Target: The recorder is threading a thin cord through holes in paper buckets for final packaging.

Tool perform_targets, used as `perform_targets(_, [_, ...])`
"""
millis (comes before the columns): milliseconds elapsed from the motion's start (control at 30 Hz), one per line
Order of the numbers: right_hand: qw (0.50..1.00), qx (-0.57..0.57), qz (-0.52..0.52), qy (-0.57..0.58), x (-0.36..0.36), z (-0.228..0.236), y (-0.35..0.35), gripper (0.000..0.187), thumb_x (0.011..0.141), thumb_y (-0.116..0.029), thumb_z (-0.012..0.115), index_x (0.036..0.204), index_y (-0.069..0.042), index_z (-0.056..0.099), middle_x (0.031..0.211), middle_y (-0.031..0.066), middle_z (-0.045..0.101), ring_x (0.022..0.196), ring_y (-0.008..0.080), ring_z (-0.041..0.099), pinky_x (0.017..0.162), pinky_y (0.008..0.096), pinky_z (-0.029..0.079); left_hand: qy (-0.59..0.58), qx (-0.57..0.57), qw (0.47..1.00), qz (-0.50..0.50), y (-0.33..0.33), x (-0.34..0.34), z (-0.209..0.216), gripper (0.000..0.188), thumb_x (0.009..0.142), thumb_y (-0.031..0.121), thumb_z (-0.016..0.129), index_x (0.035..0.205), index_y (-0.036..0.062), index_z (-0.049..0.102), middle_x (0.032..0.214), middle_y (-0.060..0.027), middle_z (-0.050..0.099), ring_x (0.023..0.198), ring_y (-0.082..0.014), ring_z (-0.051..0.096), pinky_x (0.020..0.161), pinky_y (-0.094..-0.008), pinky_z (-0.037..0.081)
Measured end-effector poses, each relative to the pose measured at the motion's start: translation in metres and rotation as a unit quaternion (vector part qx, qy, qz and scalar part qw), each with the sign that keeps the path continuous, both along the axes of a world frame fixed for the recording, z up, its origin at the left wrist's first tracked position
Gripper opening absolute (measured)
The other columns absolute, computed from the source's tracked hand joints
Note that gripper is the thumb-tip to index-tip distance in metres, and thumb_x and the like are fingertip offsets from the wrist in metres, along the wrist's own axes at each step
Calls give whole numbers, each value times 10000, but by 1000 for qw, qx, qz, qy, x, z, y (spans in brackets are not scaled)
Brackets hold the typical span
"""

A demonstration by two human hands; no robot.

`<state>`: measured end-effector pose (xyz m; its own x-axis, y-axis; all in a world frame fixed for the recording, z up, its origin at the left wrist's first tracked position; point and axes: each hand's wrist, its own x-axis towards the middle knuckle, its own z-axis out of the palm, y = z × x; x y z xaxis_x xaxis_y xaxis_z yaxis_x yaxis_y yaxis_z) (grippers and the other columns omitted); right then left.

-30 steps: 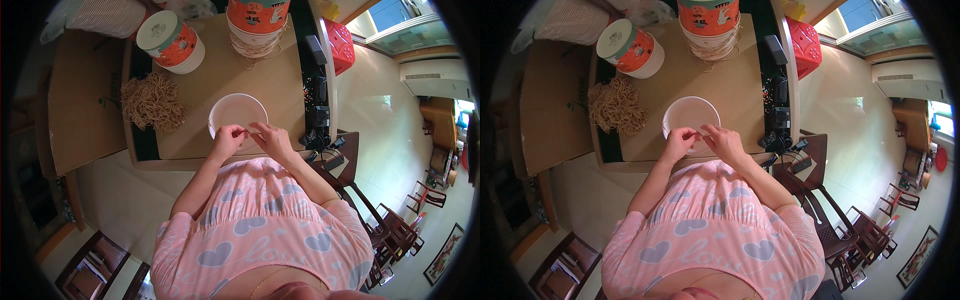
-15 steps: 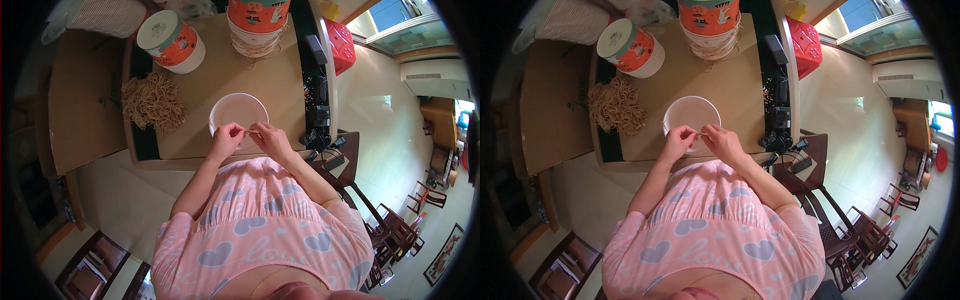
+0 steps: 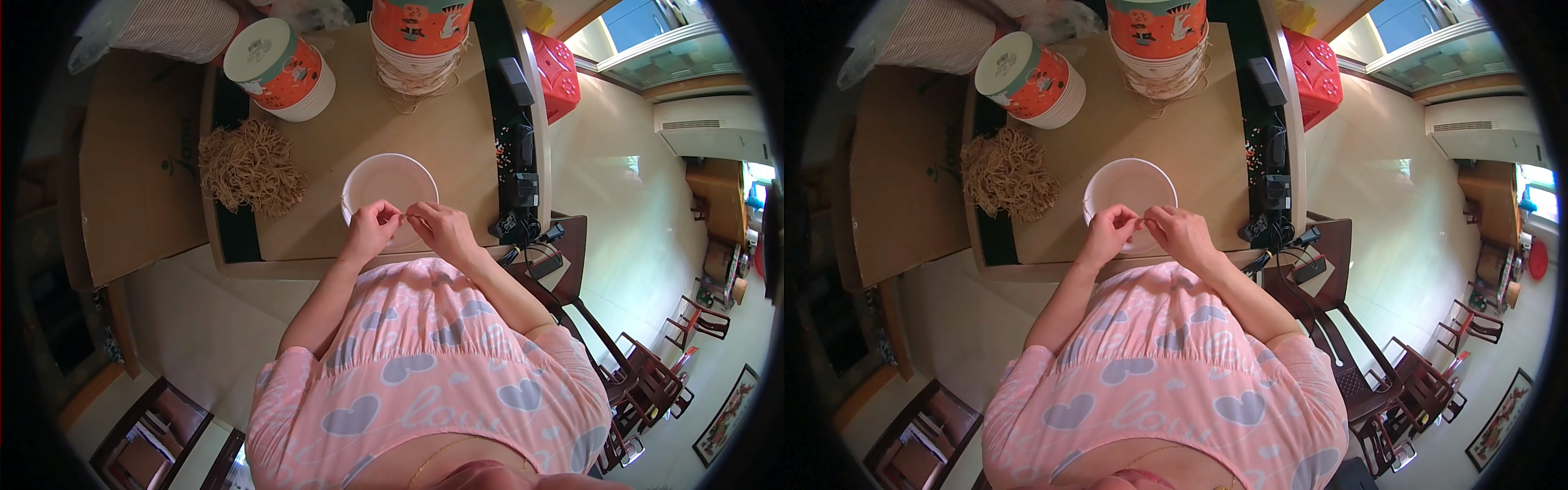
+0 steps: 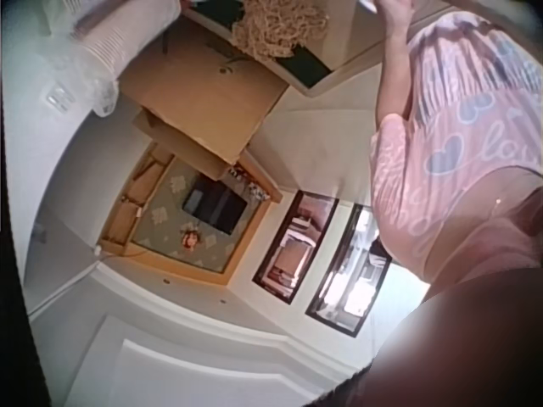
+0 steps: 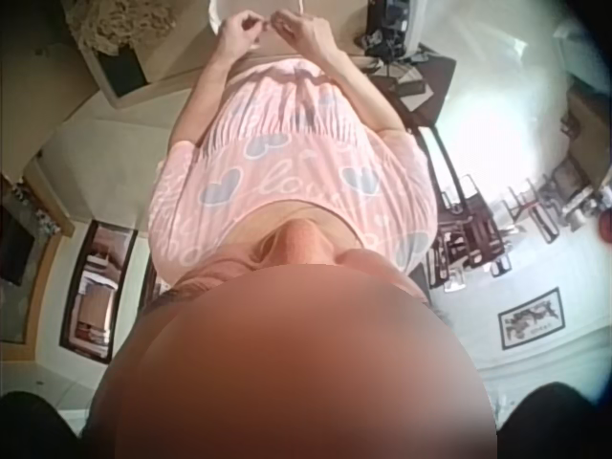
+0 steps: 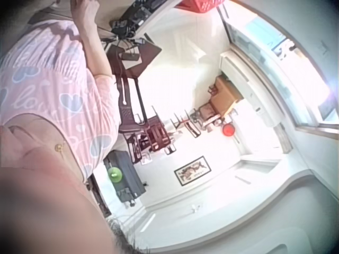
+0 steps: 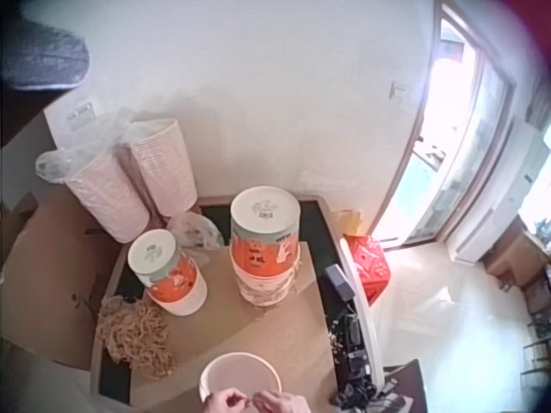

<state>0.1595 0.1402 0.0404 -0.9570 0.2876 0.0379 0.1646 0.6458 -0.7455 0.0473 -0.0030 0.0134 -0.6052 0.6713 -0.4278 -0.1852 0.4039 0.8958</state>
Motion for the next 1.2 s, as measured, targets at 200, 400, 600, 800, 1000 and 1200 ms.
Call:
perform_targets(200, [1000,-10,9,9,1,-4,1,72,842,-116,617,905,-80,618,812,99,653,695,280,639,599,365,507,26,-4,1000,-13,-1,-1,-2,79,840,63,620,819,-12,612,693,-36,654,582,-87,599,542,-232,479])
perform_targets(400, [999,-29,-8,31,1,-5,4,83,826,-76,623,901,-63,590,769,109,628,667,290,615,588,367,491,60,24,998,16,4,1,4,116,819,72,654,900,-10,644,765,-70,676,677,-116,639,633,-262,520])
perform_targets(600, [998,-36,-8,58,0,-3,4,68,828,-63,618,888,-53,587,775,119,624,670,298,615,586,364,492,120,-16,991,-64,13,1,22,112,816,63,658,915,12,660,823,-96,694,708,-142,657,647,-268,520])
perform_targets(800, [998,-48,-12,38,2,-4,6,55,835,-91,606,872,-68,574,787,109,624,717,311,620,603,382,497,120,-17,991,-55,10,2,22,85,838,64,658,892,-2,663,765,-42,683,667,-65,608,614,-232,493])
perform_targets(1000, [994,-72,-44,76,0,1,5,106,820,-57,641,919,-51,606,840,103,636,695,266,630,589,338,499,64,-17,995,-68,3,-5,30,70,856,45,636,885,-16,648,761,-21,665,680,-50,585,627,-215,478])
perform_targets(1200, [990,-106,-28,87,6,18,4,114,811,-49,653,923,-59,636,889,96,642,728,266,634,602,326,512,44,17,997,-63,5,3,55,56,863,33,625,879,-19,636,776,-21,657,706,-52,588,643,-212,479])
